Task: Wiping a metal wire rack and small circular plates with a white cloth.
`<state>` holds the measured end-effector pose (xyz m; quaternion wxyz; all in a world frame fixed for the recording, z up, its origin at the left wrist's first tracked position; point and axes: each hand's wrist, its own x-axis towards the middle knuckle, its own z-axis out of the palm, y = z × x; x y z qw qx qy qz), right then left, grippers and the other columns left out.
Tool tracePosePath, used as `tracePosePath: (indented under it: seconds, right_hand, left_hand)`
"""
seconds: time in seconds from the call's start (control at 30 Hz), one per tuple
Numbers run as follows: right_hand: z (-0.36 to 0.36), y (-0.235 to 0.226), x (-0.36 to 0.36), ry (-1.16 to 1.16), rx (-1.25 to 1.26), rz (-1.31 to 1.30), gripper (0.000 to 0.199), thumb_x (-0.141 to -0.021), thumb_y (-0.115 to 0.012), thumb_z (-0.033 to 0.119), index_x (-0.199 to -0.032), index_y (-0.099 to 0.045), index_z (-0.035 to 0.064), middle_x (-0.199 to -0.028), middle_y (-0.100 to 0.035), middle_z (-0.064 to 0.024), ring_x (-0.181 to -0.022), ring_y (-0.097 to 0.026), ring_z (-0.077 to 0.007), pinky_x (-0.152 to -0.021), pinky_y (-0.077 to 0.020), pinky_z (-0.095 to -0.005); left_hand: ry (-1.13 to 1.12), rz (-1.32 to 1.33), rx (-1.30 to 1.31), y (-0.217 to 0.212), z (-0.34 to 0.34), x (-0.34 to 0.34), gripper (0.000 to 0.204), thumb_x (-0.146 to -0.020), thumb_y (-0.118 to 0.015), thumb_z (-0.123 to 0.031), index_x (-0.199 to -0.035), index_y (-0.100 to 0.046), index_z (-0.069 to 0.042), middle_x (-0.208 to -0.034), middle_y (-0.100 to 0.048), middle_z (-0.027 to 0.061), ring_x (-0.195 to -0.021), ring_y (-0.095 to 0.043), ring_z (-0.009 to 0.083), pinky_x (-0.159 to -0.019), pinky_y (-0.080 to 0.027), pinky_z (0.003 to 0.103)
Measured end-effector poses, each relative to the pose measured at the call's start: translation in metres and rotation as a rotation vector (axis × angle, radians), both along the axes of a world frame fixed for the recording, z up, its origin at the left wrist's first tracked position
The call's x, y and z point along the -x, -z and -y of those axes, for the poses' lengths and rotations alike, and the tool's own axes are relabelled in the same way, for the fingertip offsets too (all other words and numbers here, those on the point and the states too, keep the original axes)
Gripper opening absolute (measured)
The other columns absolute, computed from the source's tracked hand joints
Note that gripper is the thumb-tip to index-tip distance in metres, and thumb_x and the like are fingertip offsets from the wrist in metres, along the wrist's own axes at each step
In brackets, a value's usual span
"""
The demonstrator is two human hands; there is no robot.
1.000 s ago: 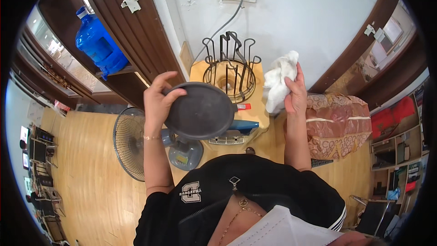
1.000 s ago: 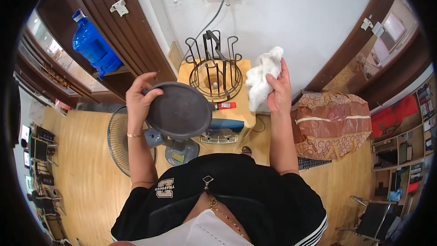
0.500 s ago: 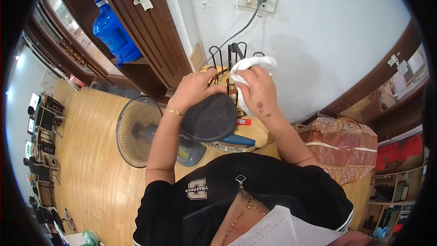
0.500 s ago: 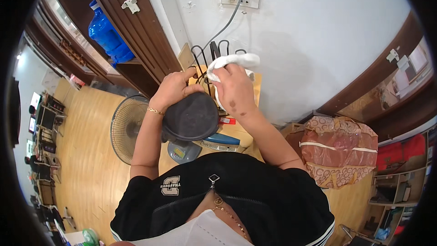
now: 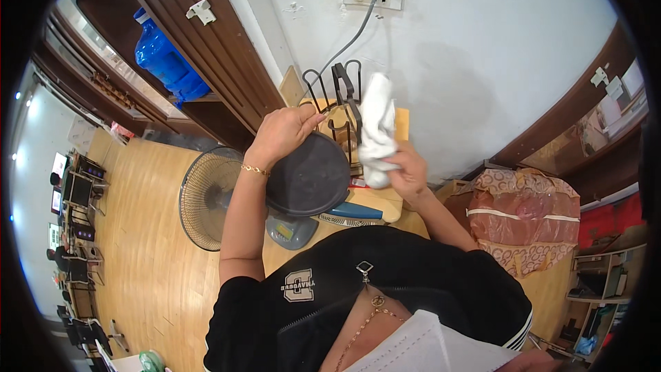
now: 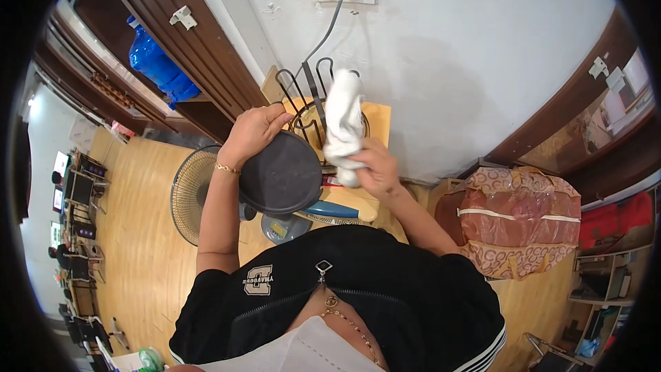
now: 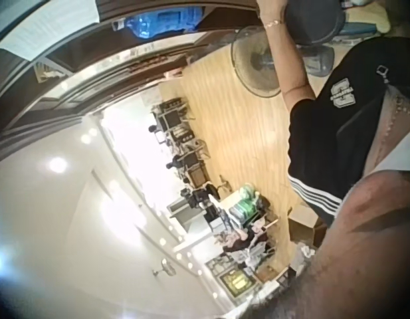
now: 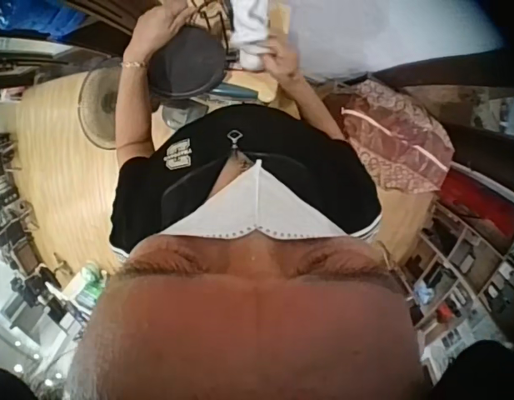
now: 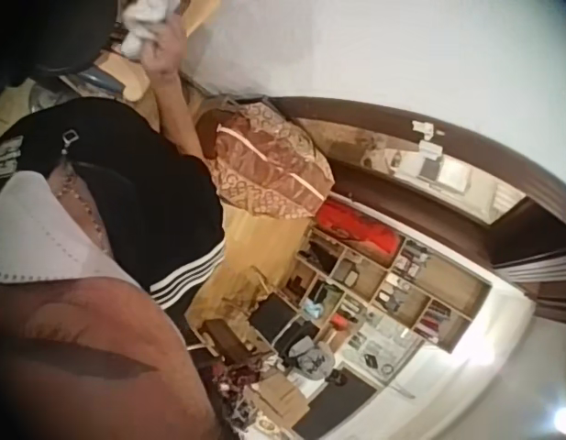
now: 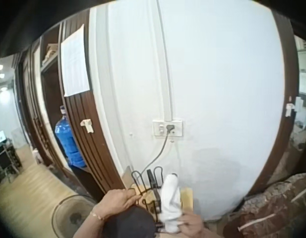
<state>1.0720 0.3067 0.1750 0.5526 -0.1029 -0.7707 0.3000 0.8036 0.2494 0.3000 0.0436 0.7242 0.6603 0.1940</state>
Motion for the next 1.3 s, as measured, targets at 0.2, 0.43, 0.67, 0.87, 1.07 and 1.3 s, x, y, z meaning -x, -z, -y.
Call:
tracePosePath:
  seconds: [0.2, 0.43, 0.67, 0.87, 1.07, 1.3]
  right_hand:
    - [-0.017, -0.048, -0.055, -0.01, 1.086, -0.89, 0.02, -0.09, -0.055, 0.005, -0.11, -0.051, 0.0045, -0.109, -0.058, -0.0108, -0.094, -0.06, -0.0226, -0.075, -0.0519, -0.0359]
    - [-0.049, -0.021, -0.04, -0.148, 0.831, -0.297, 0.036, -0.097, -0.053, 0.02, -0.13, -0.046, 0.0073, -0.108, -0.062, -0.008, -0.089, -0.061, -0.0154, -0.078, -0.0526, -0.031]
    - [-0.028, -0.006, 0.044, -0.25, 0.672, -0.228, 0.036, -0.097, -0.052, 0.012, -0.132, -0.049, 0.0056, -0.116, -0.059, -0.0042, -0.099, -0.055, -0.0109, -0.088, -0.0443, -0.025]
    - [-0.042, 0.037, 0.027, -0.016, 0.477, 0.099, 0.032, -0.088, -0.056, 0.001, -0.12, -0.058, 0.0031, -0.107, -0.063, -0.0065, -0.097, -0.057, -0.0139, -0.086, -0.0458, -0.0287]
    - [-0.051, 0.03, 0.002, 0.116, 0.117, 0.182, 0.025, -0.078, -0.063, -0.002, -0.102, -0.066, 0.0013, -0.099, -0.065, -0.0123, -0.088, -0.062, -0.0218, -0.08, -0.0482, -0.0304]
    - [-0.037, -0.003, -0.013, 0.115, 0.291, -0.038, 0.017, -0.072, -0.073, 0.006, -0.088, -0.068, 0.0013, -0.087, -0.066, -0.0126, -0.079, -0.063, -0.0296, -0.071, -0.0507, -0.0346]
  left_hand:
    - [-0.024, -0.008, 0.002, 0.002, -0.001, -0.003, 0.033, -0.094, -0.052, -0.035, -0.08, -0.055, -0.005, -0.071, -0.059, 0.0173, -0.072, -0.058, 0.0379, -0.063, -0.045, 0.045]
    - [-0.023, -0.001, -0.034, 0.005, 0.001, 0.0, 0.038, -0.094, -0.051, -0.037, -0.075, -0.051, -0.005, -0.067, -0.058, 0.0176, -0.07, -0.058, 0.0384, -0.062, -0.045, 0.047]
    - [-0.02, -0.009, -0.063, 0.01, -0.005, -0.003, 0.036, -0.094, -0.052, -0.036, -0.076, -0.052, -0.005, -0.066, -0.057, 0.0177, -0.069, -0.058, 0.0386, -0.062, -0.045, 0.047]
    - [-0.015, 0.033, -0.081, 0.008, -0.009, -0.006, 0.036, -0.093, -0.053, -0.035, -0.075, -0.052, -0.004, -0.066, -0.057, 0.0177, -0.068, -0.057, 0.0387, -0.06, -0.045, 0.047]
    - [-0.043, 0.035, -0.071, 0.01, -0.003, -0.005, 0.036, -0.094, -0.054, -0.033, -0.075, -0.05, -0.002, -0.066, -0.051, 0.0179, -0.065, -0.055, 0.0369, -0.058, -0.042, 0.043]
    - [-0.045, 0.038, -0.069, 0.007, -0.005, -0.005, 0.036, -0.094, -0.054, -0.032, -0.074, -0.049, -0.002, -0.066, -0.05, 0.0183, -0.064, -0.053, 0.0366, -0.058, -0.042, 0.042]
